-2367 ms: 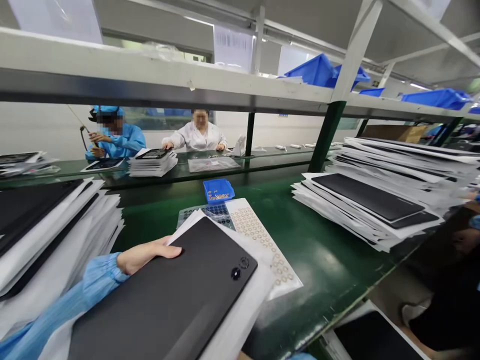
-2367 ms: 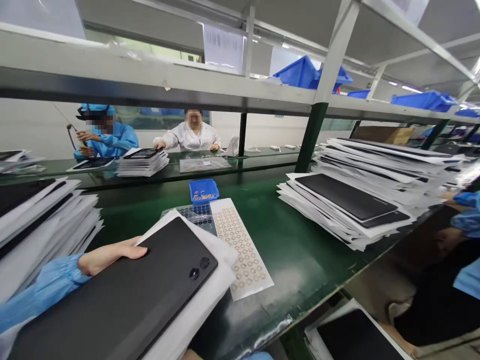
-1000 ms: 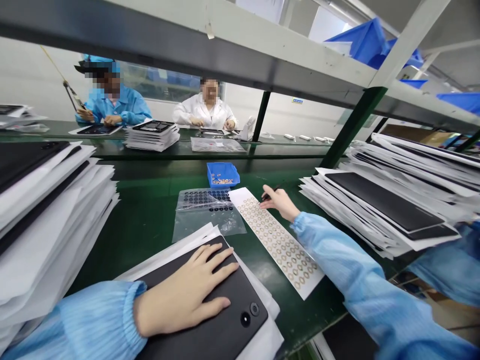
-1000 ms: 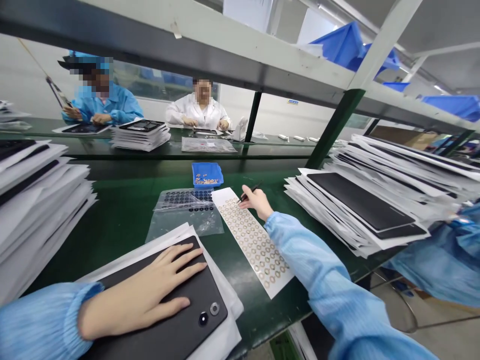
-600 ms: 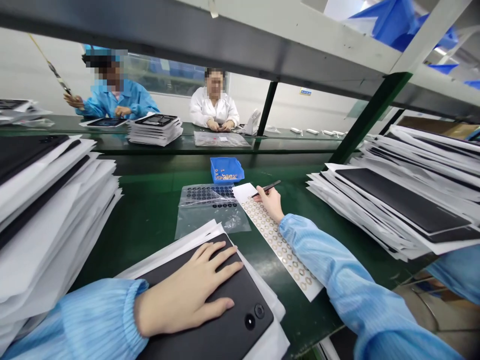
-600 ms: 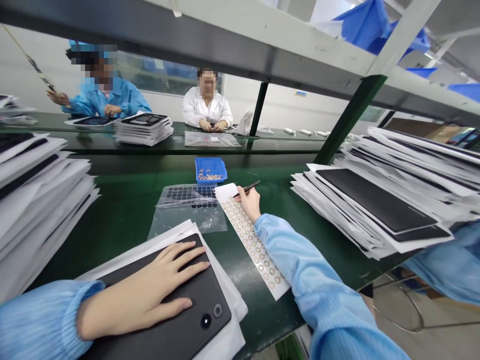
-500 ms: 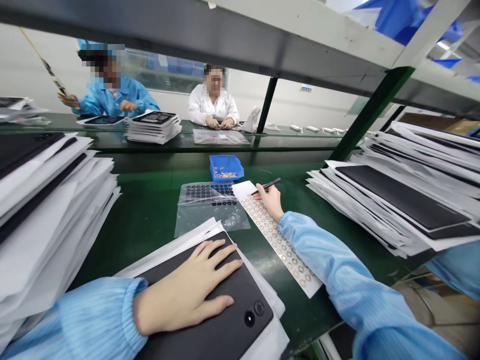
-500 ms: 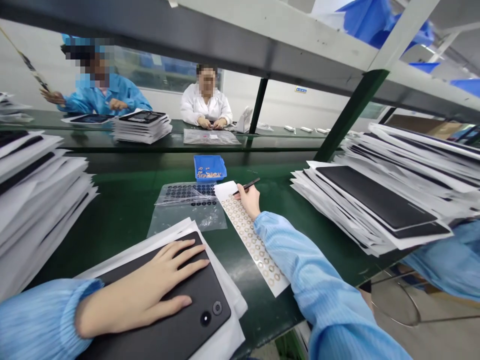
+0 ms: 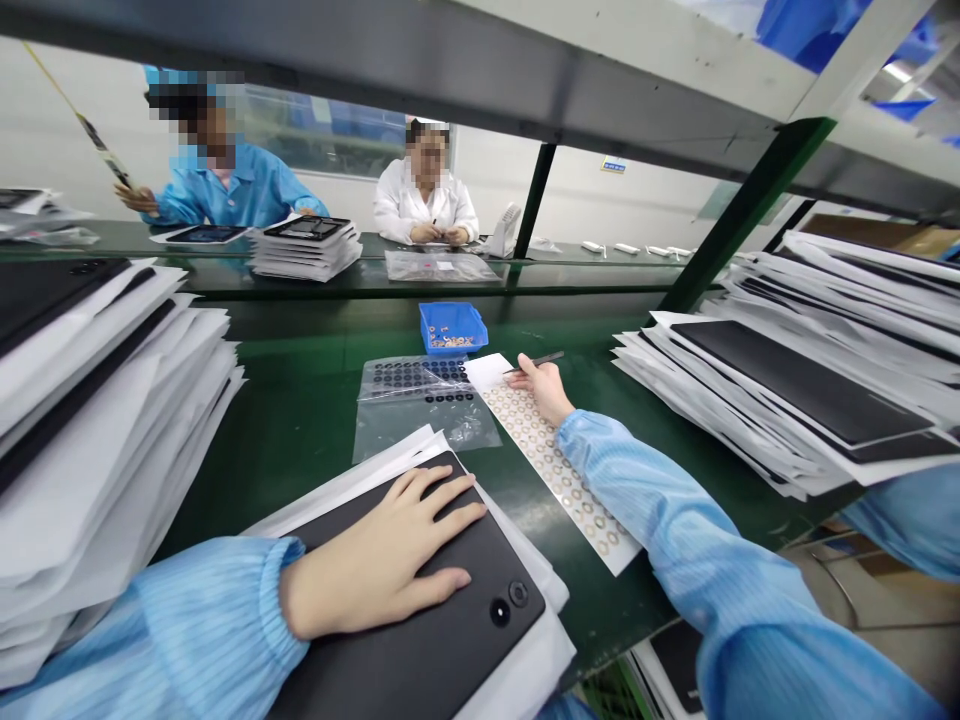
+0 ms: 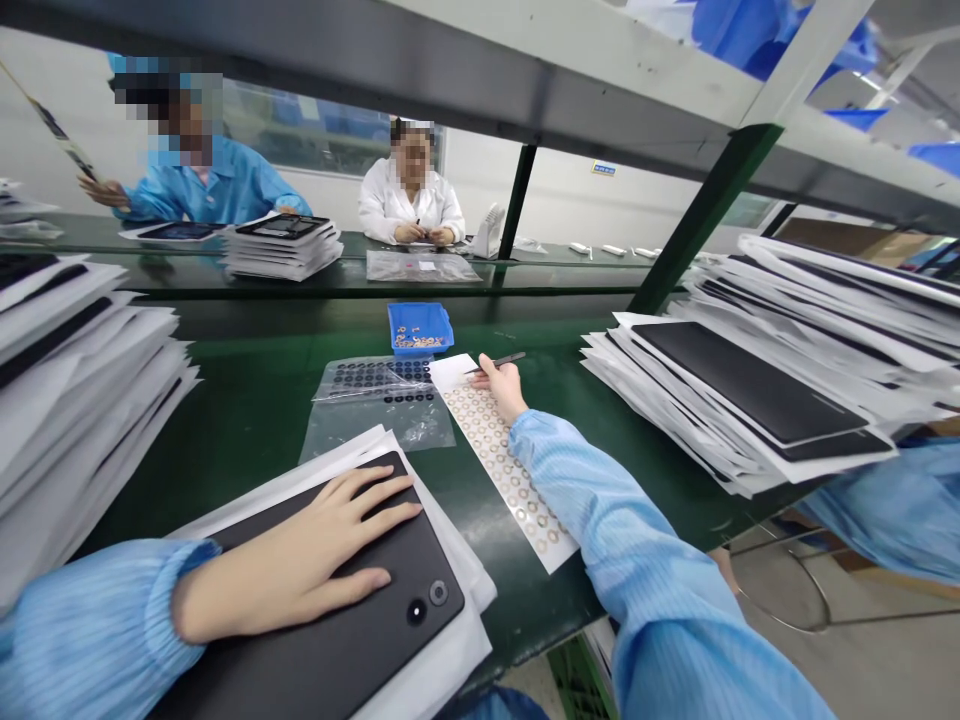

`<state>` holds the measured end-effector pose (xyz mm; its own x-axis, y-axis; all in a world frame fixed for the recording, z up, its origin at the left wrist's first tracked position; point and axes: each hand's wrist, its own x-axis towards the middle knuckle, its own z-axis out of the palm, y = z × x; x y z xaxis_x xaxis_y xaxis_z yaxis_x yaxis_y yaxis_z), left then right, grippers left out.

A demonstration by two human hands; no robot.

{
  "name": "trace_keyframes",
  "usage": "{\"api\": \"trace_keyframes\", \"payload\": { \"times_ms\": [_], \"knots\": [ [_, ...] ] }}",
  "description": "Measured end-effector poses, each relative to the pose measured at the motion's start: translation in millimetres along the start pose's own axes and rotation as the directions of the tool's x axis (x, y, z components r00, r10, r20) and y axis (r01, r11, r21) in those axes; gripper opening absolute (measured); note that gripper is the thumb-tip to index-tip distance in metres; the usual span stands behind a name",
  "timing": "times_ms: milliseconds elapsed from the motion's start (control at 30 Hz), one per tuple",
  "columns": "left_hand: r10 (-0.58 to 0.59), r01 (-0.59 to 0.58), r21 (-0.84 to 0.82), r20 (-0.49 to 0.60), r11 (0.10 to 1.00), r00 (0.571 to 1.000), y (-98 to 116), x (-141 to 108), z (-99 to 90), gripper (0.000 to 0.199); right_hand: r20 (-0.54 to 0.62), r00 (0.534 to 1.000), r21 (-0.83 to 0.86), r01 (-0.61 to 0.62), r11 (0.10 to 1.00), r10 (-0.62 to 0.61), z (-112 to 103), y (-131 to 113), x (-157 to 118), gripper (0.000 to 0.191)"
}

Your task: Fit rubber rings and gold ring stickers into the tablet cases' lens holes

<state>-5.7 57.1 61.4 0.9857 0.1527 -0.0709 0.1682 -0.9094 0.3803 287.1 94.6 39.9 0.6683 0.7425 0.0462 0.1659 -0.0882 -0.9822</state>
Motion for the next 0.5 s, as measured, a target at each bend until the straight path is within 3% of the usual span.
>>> {"api": "trace_keyframes", "payload": {
  "times_ms": [100, 200, 233, 300, 333, 400, 500],
  "knots": [
    [0.022, -0.022, 0.013, -0.029, 1.000, 0.999, -2, -1, 2.9, 0.050, 0.065, 0.998, 0.056, -0.016, 0.998, 0.013, -12, -29, -23, 0.038],
    [0.052, -0.051, 0.008, -0.068, 0.999, 0.996, -6, 0, 6.0, 0.050, 0.174, 0.985, 0.087, -0.032, 0.996, 0.016, -31, -49, -73, 0.036],
    [0.058, -0.058, 0.005, -0.082, 0.998, 0.995, -7, 0, 7.0, 0.050, 0.237, 0.971, 0.091, -0.041, 0.995, 0.018, -37, -50, -95, 0.037],
    [0.072, -0.072, 0.002, -0.114, 0.997, 0.991, -9, 0, 9.0, 0.048, 0.438, 0.898, 0.136, -0.098, 0.986, 0.029, -43, -43, -141, 0.041],
    [0.082, -0.082, 0.003, -0.132, 0.997, 0.988, -9, 0, 9.9, 0.047, 0.455, 0.889, 0.177, -0.153, 0.972, 0.057, -43, -35, -163, 0.043],
    [0.114, -0.114, 0.009, -0.163, 0.993, 0.980, -6, -3, 11.3, 0.041, 0.375, 0.921, 0.276, -0.220, 0.935, 0.106, -38, -15, -200, 0.043],
    [0.203, -0.201, 0.032, -0.174, 0.979, 0.964, 5, -8, 11.4, 0.031, 0.125, 0.988, 0.473, -0.140, 0.870, 0.091, -23, 11, -230, 0.042]
  ]
}}
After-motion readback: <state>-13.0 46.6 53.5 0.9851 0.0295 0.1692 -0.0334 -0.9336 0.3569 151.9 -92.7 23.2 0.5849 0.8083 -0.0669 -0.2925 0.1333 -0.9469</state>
